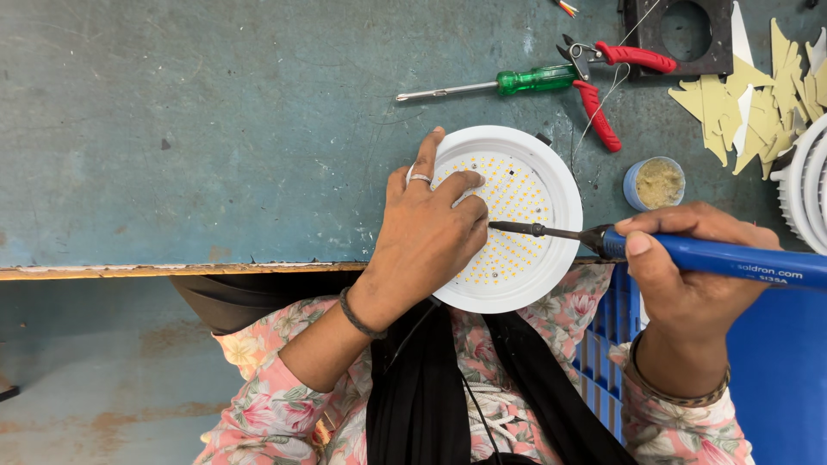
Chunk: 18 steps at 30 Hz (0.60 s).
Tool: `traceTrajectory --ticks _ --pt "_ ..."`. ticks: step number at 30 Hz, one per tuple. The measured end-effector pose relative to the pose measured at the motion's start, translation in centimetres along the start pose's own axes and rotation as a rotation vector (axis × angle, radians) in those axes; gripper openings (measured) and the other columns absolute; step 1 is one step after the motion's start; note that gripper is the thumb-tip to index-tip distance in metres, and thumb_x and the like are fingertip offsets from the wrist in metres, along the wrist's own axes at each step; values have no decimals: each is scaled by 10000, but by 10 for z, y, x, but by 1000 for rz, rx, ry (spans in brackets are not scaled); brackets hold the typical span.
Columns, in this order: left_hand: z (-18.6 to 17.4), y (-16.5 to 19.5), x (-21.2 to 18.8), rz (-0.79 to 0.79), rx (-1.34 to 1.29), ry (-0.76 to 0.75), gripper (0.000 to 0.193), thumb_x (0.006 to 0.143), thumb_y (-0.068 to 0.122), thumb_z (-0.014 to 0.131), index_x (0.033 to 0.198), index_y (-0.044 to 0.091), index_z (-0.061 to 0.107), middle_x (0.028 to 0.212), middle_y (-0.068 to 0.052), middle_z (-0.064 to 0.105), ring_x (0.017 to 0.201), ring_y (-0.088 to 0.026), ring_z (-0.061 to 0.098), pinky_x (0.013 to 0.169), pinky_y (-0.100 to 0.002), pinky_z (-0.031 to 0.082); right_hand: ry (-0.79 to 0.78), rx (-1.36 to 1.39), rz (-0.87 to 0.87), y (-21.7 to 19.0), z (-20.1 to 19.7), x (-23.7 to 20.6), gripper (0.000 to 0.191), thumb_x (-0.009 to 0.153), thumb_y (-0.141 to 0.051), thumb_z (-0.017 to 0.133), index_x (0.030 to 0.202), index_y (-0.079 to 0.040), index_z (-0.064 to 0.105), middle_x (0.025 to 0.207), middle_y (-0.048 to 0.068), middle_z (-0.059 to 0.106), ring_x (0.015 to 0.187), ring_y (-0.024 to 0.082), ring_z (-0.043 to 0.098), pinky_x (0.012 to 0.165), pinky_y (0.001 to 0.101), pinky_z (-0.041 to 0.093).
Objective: The person solders wires onto a round LED light panel at a workbench. They hold the panel steady, apply flux from a small container, and use a soldering iron to solder connection points, occasionally using pliers to position or trim wires before continuing to solder.
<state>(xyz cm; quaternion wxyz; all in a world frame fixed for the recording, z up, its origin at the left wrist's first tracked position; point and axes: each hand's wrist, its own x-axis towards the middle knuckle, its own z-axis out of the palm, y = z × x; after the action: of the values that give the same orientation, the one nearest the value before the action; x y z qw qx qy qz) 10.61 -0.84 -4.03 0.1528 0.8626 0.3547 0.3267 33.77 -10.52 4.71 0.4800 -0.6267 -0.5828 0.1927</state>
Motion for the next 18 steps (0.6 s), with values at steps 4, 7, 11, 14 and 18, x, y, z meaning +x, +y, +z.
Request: traceTrajectory --ticks 4,7,11,14,18 --pt "-1 1 1 -1 -1 1 90 831 188 763 862 105 751 1196 -42 705 1406 -491 440 959 -601 423 -42 -32 -31 -6 1 7 262 976 -184 756 939 63 676 835 104 720 577 60 604 565 168 476" --pt "-2 1 1 -1 -6 -9 94 818 188 766 858 104 753 1190 -47 706 1402 -489 441 953 -602 420 -86 -102 -43 -12 1 12 258 993 -181 739 945 66 683 818 101 716 600 67 619 591 174 491" --pt "-3 2 2 1 -7 -10 83 822 180 768 850 104 749 1193 -51 704 1408 -487 442 960 -589 427 -108 -137 -38 -20 4 16 252 989 -185 731 948 61 697 778 84 701 588 67 616 583 177 490" --pt "-4 3 3 -6 -8 -11 72 818 172 768 838 105 750 1189 -47 705 1409 -482 441 951 -583 428 -121 -153 -32 -23 5 19 251 973 -189 739 947 59 707 766 74 692 566 68 610 563 180 483" --pt "-5 3 4 -16 -27 -31 70 811 174 767 836 109 758 1187 -46 705 1409 -481 432 939 -584 428 -140 -145 -30 -23 3 18 246 967 -195 743 950 48 716 736 65 686 563 66 610 555 181 482"
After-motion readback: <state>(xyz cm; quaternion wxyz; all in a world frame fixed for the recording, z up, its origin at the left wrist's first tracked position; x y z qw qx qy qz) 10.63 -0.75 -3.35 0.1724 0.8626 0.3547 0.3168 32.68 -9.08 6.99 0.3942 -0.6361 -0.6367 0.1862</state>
